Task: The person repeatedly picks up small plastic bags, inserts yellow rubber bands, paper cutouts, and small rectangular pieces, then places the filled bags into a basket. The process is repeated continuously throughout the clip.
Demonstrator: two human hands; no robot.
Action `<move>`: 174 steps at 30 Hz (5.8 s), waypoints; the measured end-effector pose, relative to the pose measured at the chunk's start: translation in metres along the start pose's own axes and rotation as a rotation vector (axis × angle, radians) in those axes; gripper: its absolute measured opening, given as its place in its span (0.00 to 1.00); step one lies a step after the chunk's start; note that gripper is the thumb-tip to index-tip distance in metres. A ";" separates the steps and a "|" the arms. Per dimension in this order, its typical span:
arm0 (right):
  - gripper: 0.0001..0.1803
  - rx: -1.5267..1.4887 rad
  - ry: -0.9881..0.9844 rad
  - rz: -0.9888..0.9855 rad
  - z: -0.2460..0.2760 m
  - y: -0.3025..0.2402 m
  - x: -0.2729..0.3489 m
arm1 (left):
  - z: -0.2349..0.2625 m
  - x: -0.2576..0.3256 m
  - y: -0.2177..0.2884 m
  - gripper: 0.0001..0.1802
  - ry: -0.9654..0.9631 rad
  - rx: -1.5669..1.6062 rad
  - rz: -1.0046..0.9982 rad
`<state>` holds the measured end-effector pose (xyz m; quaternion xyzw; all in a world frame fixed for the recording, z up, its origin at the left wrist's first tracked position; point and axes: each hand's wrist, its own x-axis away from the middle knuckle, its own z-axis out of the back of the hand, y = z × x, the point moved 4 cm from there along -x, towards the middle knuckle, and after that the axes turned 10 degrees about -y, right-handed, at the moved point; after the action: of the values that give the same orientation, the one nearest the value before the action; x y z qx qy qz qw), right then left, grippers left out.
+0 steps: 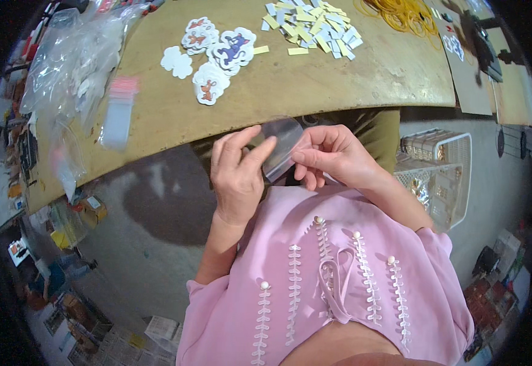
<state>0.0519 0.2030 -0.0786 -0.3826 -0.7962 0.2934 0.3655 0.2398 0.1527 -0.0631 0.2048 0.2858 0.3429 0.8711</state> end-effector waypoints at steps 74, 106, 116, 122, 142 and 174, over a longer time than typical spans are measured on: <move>0.14 1.482 0.058 0.530 -0.002 0.002 0.016 | 0.062 -0.083 -0.089 0.10 -0.328 0.197 0.072; 0.13 1.482 0.112 0.494 0.001 0.006 0.015 | 0.065 -0.070 -0.086 0.09 0.173 -0.277 -0.084; 0.14 1.456 0.163 0.655 -0.015 -0.024 0.015 | 0.031 -0.032 0.016 0.14 -0.042 0.359 0.082; 0.17 1.412 0.149 0.663 -0.015 -0.022 0.020 | 0.024 -0.033 0.024 0.17 -0.074 0.226 -0.009; 0.16 1.423 0.150 0.602 -0.003 -0.008 0.025 | 0.033 -0.138 -0.079 0.15 -0.263 -0.077 0.028; 0.11 1.425 0.134 0.580 0.001 0.001 0.025 | 0.034 -0.143 -0.084 0.08 -0.347 0.216 0.250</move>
<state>0.0409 0.2239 -0.0714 -0.2652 -0.2593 0.7952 0.4797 0.2156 -0.0123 -0.0324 0.3863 0.1392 0.3752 0.8310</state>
